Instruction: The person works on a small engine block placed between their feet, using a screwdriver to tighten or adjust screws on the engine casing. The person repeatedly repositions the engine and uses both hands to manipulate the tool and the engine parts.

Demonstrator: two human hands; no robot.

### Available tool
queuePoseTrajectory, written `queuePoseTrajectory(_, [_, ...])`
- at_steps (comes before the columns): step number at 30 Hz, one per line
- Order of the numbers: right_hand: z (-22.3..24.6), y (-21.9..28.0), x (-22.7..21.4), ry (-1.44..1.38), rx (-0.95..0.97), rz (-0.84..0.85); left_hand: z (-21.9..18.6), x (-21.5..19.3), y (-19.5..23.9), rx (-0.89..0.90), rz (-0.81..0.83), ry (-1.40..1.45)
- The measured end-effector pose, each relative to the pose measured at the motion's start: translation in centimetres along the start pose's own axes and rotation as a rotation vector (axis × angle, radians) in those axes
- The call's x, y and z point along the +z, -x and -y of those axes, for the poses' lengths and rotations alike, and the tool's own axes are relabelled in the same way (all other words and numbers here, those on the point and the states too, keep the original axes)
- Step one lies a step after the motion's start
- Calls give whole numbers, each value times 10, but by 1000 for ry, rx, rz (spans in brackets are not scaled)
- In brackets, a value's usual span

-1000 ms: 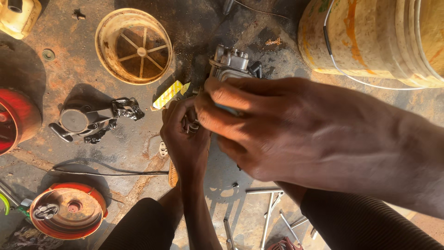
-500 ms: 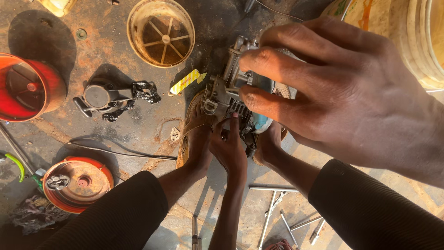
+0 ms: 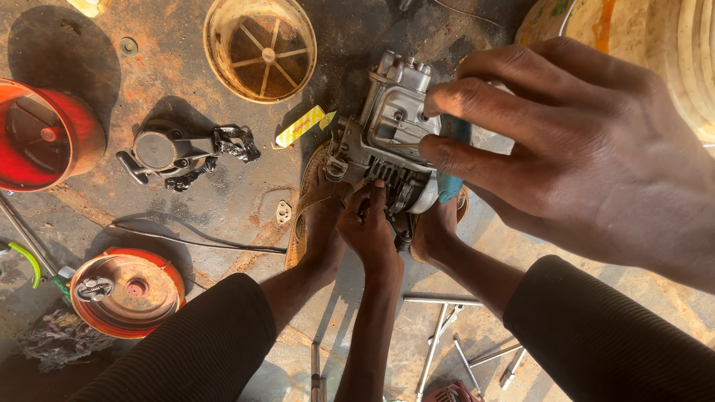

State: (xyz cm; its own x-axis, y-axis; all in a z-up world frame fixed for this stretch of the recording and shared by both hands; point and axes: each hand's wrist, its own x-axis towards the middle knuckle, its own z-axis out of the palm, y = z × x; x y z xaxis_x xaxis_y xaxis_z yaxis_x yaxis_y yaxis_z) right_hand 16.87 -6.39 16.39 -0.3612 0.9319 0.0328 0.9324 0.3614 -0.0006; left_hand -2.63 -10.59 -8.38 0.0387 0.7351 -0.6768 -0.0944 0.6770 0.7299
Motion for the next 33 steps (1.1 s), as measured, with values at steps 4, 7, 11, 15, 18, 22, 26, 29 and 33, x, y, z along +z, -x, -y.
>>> queuePoseTrajectory(4, [1, 2, 2, 2, 7, 17, -1, 2, 1, 4, 3, 22])
queuePoseTrajectory(7, [1, 3, 4, -31, 31, 27, -1, 7, 3, 79, 4, 15])
queuePoseTrajectory(11, [1, 4, 9, -87, 31, 25, -1, 9, 6, 89, -24, 7])
queuePoseTrajectory(15, [2, 9, 14, -85, 42, 49, 2, 9, 7, 115, -44, -117])
queuePoseTrajectory(18, [0, 11, 16, -60, 45, 73, 3, 11, 6, 168, -68, -163])
queuePoseTrajectory(22, [-1, 15, 16, 1, 52, 94, 4, 14, 6, 194, -71, -154])
queuePoseTrajectory(26, [-1, 17, 17, -39, 62, 60, 4, 16, 8, 162, -84, -126])
queuePoseTrajectory(29, [-1, 17, 16, -74, 74, 55, 3, 18, 9, 139, -71, -67])
queuePoseTrajectory(33, [-1, 17, 15, -60, 81, 77, 2, 17, 5, 163, -107, -126])
